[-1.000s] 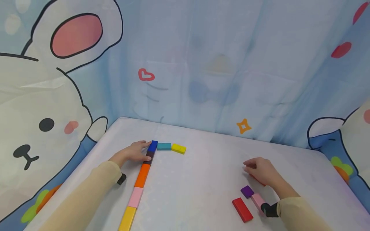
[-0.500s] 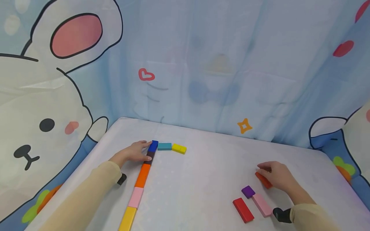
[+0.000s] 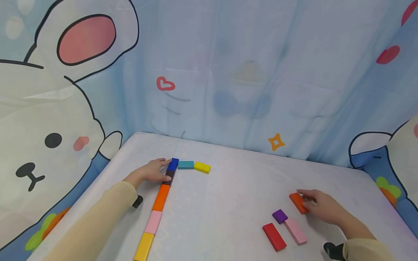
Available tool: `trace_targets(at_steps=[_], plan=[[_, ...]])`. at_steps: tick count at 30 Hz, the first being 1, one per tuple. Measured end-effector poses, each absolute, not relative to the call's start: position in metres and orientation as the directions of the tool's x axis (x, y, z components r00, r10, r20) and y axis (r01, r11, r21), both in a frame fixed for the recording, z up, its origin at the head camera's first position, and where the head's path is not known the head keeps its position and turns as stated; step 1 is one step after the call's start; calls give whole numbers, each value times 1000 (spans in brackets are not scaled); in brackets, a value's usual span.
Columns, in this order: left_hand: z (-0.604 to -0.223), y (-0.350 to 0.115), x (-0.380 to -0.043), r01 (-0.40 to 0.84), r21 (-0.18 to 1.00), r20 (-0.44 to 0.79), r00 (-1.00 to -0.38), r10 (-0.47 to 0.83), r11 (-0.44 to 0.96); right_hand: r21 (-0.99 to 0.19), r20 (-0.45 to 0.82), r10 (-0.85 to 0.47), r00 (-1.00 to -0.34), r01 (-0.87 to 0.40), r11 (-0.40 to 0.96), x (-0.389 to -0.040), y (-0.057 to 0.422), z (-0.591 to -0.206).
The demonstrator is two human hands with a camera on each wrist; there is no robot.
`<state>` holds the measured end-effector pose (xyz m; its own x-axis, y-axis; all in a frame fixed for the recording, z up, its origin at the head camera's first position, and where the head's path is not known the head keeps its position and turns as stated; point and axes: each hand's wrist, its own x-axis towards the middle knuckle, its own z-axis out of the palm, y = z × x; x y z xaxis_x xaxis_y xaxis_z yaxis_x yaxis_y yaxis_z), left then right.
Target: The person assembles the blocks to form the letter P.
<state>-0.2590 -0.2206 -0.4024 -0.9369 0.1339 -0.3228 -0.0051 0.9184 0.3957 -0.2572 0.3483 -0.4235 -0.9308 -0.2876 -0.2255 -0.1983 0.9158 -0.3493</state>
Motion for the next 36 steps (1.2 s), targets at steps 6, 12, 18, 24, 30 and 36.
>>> trace_targets(at_steps=[6,12,18,24,30,36], plan=[[-403,-220,-260,-15,397,-329,-936,127,918,-313,-213,-298,-930,-224,923,-251,352,-422],[-404,-221,-260,-23,401,-333,-935,122,916,-363,-275,-311,-910,-202,910,-244,360,-420],[-404,-221,-260,-23,402,-332,-935,122,915,-428,-331,-331,-883,-172,887,-241,368,-422],[-404,-221,-260,-23,401,-328,-937,120,916,-422,-337,-303,-891,-145,895,-242,369,-423],[-403,-221,-258,-23,412,-325,-938,123,911,-383,-308,-294,-905,-165,909,-250,360,-421],[-402,-222,-259,-14,414,-323,-937,133,910,-360,-304,-280,-910,-162,919,-262,342,-414]])
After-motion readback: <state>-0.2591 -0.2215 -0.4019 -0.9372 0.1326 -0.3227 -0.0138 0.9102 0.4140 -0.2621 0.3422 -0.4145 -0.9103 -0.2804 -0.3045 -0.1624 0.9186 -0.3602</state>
